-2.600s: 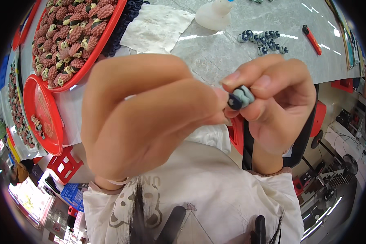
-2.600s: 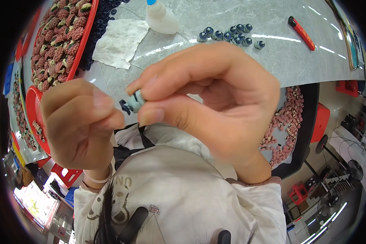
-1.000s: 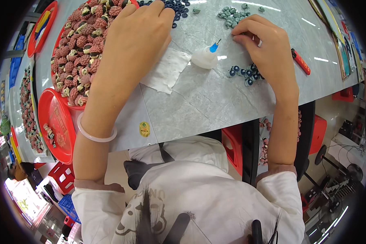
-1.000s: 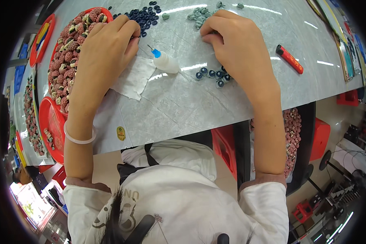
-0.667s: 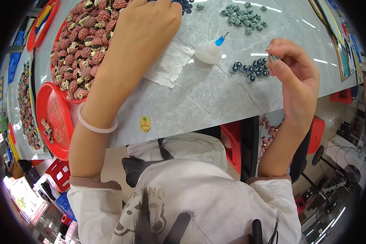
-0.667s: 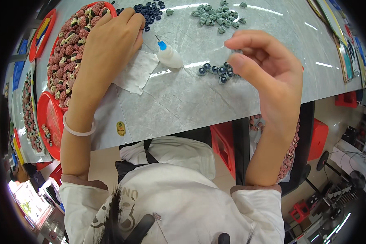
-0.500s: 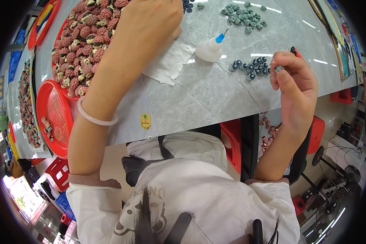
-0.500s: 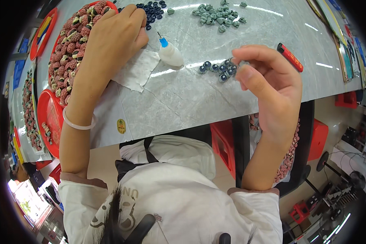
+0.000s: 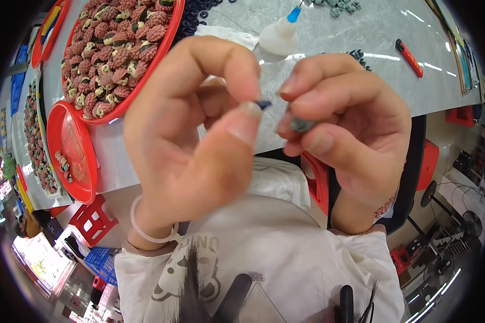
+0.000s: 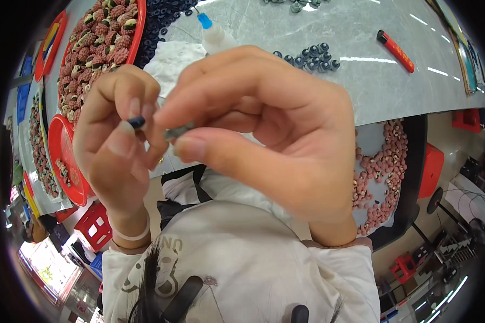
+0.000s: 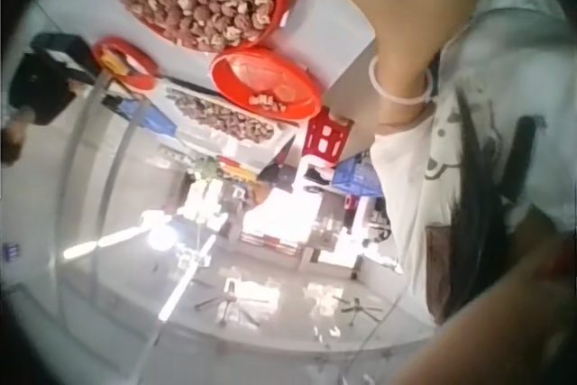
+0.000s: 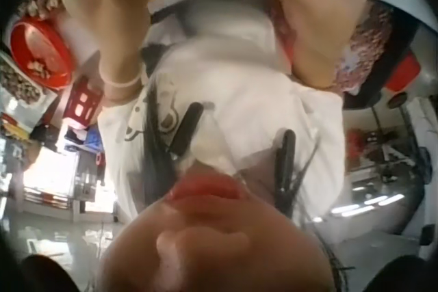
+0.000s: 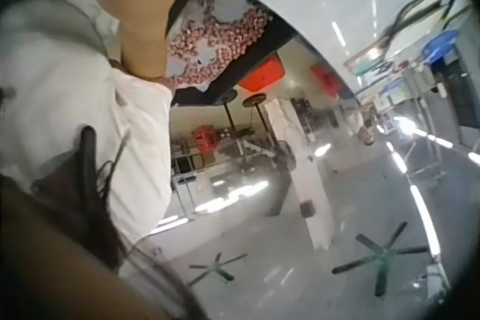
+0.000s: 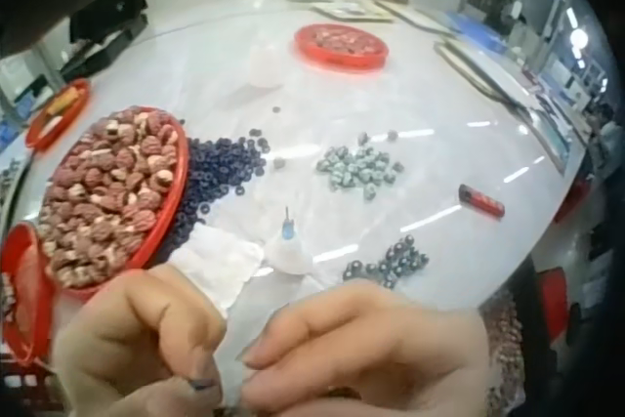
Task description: The person assembles small plastic parts by hand, inserting plastic beads into plastic sockets on a workbench.
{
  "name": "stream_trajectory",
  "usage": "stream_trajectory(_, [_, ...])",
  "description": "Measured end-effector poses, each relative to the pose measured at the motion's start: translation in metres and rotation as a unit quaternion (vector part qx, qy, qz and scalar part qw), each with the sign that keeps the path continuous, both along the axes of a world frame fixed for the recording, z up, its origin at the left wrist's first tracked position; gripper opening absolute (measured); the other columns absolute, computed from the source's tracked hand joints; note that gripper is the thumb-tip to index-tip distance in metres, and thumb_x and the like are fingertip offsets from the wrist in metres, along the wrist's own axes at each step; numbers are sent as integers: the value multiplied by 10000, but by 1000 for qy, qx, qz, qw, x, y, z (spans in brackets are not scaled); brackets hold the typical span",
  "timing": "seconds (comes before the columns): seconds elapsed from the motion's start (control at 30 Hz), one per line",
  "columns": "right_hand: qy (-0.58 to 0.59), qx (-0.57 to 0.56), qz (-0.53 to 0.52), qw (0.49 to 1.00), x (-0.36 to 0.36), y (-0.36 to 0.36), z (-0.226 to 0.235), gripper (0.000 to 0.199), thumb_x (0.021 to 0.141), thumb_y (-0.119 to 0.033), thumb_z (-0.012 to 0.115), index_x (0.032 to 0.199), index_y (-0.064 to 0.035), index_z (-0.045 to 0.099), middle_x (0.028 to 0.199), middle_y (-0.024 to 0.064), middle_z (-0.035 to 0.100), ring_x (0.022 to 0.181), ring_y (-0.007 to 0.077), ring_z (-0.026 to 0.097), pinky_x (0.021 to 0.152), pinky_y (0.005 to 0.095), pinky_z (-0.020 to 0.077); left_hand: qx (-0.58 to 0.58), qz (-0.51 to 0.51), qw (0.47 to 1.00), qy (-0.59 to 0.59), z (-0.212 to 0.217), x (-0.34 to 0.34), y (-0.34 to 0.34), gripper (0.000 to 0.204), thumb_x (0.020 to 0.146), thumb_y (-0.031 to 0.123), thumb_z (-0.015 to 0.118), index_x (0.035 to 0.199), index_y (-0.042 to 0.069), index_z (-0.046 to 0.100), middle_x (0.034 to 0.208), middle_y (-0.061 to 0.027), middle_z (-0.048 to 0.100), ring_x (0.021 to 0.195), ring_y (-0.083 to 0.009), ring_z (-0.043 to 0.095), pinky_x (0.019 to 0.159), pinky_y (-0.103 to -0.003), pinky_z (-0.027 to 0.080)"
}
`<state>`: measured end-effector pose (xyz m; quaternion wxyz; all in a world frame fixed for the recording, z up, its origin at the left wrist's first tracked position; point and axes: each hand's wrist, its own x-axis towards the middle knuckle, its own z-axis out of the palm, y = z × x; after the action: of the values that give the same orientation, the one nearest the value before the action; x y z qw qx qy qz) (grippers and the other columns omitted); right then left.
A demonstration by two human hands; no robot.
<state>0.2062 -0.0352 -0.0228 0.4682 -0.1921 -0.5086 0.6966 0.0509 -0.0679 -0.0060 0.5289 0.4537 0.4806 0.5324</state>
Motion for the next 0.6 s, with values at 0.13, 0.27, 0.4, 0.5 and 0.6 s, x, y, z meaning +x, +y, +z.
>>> stream_trajectory(0.13, [-45,36,-64,996,-9,-8,1,193,709,37,604,868,46,494,905,181,510,772,188,557,623,231,501,43,13,999,12,-3,8,-6,236,712,210,500,784,11,397,752,-68,410,564,-55,368,431,-143,281])
stream_trajectory(0.27, [-60,82,-116,988,-10,-18,-1,216,703,42,611,878,36,485,910,190,516,778,184,552,640,235,501,35,16,999,-1,-4,12,-9,238,722,214,508,800,14,405,774,-68,424,599,-65,384,464,-151,307])
stream_trajectory(0.4, [-48,107,-158,980,-12,-23,-8,222,700,82,593,885,23,486,927,205,516,792,188,557,654,238,503,28,7,998,-63,-11,13,-10,254,758,241,512,829,16,416,800,-72,435,622,-74,414,480,-156,329])
stream_trajectory(0.5, [-71,145,-176,971,-11,-22,-9,234,694,111,581,889,19,490,933,211,516,795,187,563,657,231,501,45,6,989,-141,-16,13,-10,251,774,235,522,841,14,422,816,-72,443,635,-70,432,477,-144,332])
stream_trajectory(0.6, [-77,195,-191,959,-12,-18,-12,245,689,123,579,894,21,493,935,217,516,772,181,569,653,222,500,11,-47,989,-139,-14,5,-11,230,781,197,526,867,7,428,853,-80,458,641,-65,440,474,-133,329])
